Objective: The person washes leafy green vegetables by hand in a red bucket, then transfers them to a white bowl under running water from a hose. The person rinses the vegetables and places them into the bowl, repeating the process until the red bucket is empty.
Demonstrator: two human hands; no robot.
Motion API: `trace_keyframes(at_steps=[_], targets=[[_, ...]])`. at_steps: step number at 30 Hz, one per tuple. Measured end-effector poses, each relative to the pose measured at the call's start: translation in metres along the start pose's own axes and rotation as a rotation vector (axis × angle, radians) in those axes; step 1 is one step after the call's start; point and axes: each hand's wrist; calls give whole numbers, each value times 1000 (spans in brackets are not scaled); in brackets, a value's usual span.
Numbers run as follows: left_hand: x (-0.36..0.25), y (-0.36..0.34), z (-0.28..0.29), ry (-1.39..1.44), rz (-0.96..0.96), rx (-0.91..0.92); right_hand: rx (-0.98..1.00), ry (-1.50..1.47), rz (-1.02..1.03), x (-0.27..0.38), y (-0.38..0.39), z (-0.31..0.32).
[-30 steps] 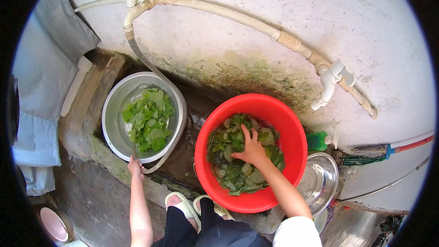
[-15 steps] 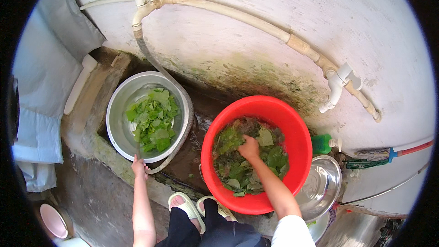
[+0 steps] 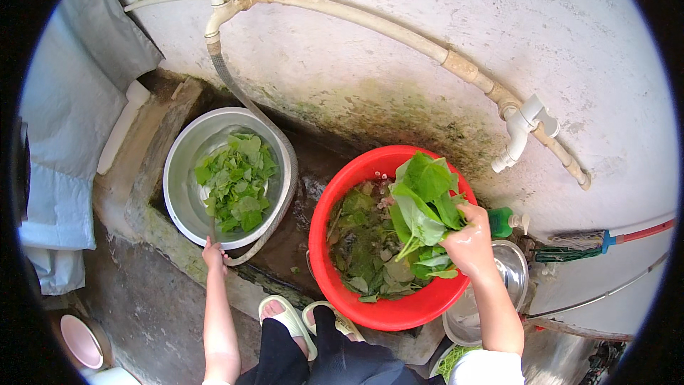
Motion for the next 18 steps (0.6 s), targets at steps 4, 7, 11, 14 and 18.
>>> trace_keyframes(at_steps=[4, 7, 11, 14, 18], targets=[[-1, 7, -3, -17, 23, 9, -93, 350, 204, 8, 4, 5], [1, -4, 5, -23, 16, -8, 70, 73, 101, 44, -12, -3], [0, 2, 0, -21, 1, 19, 138, 45, 189, 70, -29, -16], [-1, 1, 7, -37, 1, 8, 194, -53, 422, 98, -53, -50], [-2, 9, -2, -9, 7, 32, 507, -235, 335, 155, -92, -124]])
Point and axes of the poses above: each hand's wrist, its own y-axis away from the middle knuckle, its own z-axis out of the back of the hand, x = y × z, and after that the axes turned 9 degrees about z, right-handed
